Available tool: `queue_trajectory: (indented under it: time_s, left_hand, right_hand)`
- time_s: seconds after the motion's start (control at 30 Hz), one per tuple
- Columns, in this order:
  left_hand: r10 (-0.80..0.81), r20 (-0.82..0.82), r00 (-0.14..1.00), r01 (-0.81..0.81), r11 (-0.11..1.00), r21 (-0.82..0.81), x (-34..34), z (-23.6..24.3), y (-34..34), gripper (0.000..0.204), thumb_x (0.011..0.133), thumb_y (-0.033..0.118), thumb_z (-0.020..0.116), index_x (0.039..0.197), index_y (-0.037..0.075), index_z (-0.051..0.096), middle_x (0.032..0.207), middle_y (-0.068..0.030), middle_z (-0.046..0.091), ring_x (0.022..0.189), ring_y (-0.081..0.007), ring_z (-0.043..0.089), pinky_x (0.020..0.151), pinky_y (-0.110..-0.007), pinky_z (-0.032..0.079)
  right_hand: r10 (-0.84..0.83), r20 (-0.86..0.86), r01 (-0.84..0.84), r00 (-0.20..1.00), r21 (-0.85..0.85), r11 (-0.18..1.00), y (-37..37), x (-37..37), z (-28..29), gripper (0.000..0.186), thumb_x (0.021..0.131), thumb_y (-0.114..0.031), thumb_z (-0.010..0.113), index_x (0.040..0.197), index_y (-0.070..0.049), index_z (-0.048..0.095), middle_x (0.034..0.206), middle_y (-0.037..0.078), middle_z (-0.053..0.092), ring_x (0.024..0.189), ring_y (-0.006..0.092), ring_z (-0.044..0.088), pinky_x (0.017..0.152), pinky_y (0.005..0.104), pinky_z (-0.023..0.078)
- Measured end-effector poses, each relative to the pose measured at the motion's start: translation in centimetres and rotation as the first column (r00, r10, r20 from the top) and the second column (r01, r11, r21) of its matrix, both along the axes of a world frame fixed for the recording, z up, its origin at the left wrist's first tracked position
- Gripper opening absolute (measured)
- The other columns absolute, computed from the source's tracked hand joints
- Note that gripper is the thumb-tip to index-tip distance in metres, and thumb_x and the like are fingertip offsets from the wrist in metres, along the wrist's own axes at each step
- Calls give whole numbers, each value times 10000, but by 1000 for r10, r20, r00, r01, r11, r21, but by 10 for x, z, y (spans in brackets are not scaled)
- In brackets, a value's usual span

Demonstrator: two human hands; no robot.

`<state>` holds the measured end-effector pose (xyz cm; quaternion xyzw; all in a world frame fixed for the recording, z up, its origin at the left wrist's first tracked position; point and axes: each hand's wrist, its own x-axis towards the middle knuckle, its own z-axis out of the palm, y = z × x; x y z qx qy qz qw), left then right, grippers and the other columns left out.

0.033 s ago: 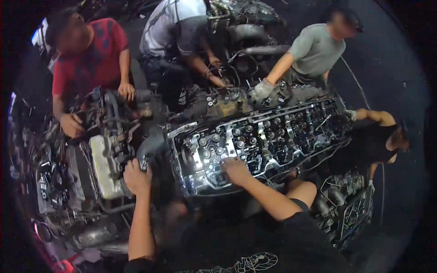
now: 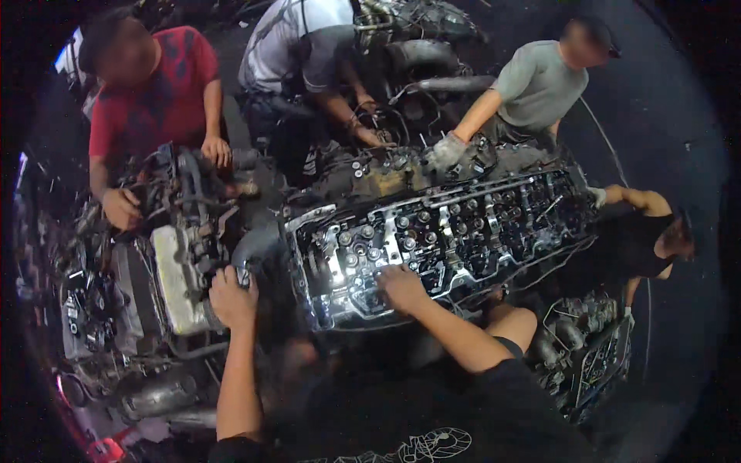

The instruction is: Disassemble and inspect heavy duty diesel engine components in a workshop.

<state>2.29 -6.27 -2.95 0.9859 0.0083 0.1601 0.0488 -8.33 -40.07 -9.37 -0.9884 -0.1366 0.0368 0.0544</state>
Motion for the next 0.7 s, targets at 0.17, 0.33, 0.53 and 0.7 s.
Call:
queue_trajectory:
  time_s: [0.17, 0.33, 0.53, 0.7]
  left_hand:
    - [-36, 86, 996, 33, 999, 42, -9, -10, 11, 416, 698, 311, 695, 1001, 65, 548, 1057, -142, 567, 919, -307, 547, 747, -399, 445]
    - [-30, 22, 999, 29, 999, 34, -8, -13, 9, 438, 716, 317, 682, 1053, 72, 549, 1082, -149, 567, 984, -306, 537, 812, -410, 431]
    - [-32, 96, 995, 27, 998, 55, -7, -23, 16, 449, 741, 315, 670, 1092, 63, 546, 1130, -149, 560, 1020, -310, 528, 843, -401, 429]
    - [-17, 26, 1000, 16, 1000, 22, -4, -23, 15, 465, 741, 306, 674, 1109, 55, 541, 1160, -155, 549, 1030, -316, 524, 865, -407, 422]
  right_hand:
    - [104, -40, -108, 994, -125, 986, 7, 5, -4, 252, 721, -194, 598, 932, -55, 602, 960, 80, 581, 1006, 226, 517, 880, 381, 379]
    - [63, -114, -77, 991, -121, 990, 7, 5, 8, 200, 771, -161, 535, 928, -61, 608, 969, 89, 600, 997, 221, 532, 849, 367, 388]
    - [64, -161, -90, 985, -163, 983, 12, 8, -8, 204, 754, -152, 551, 924, -55, 607, 938, 85, 602, 993, 234, 526, 870, 369, 391]
    - [58, -40, -61, 997, -73, 995, 7, 3, 7, 209, 788, -135, 519, 961, -57, 605, 942, 78, 618, 993, 233, 521, 873, 364, 386]
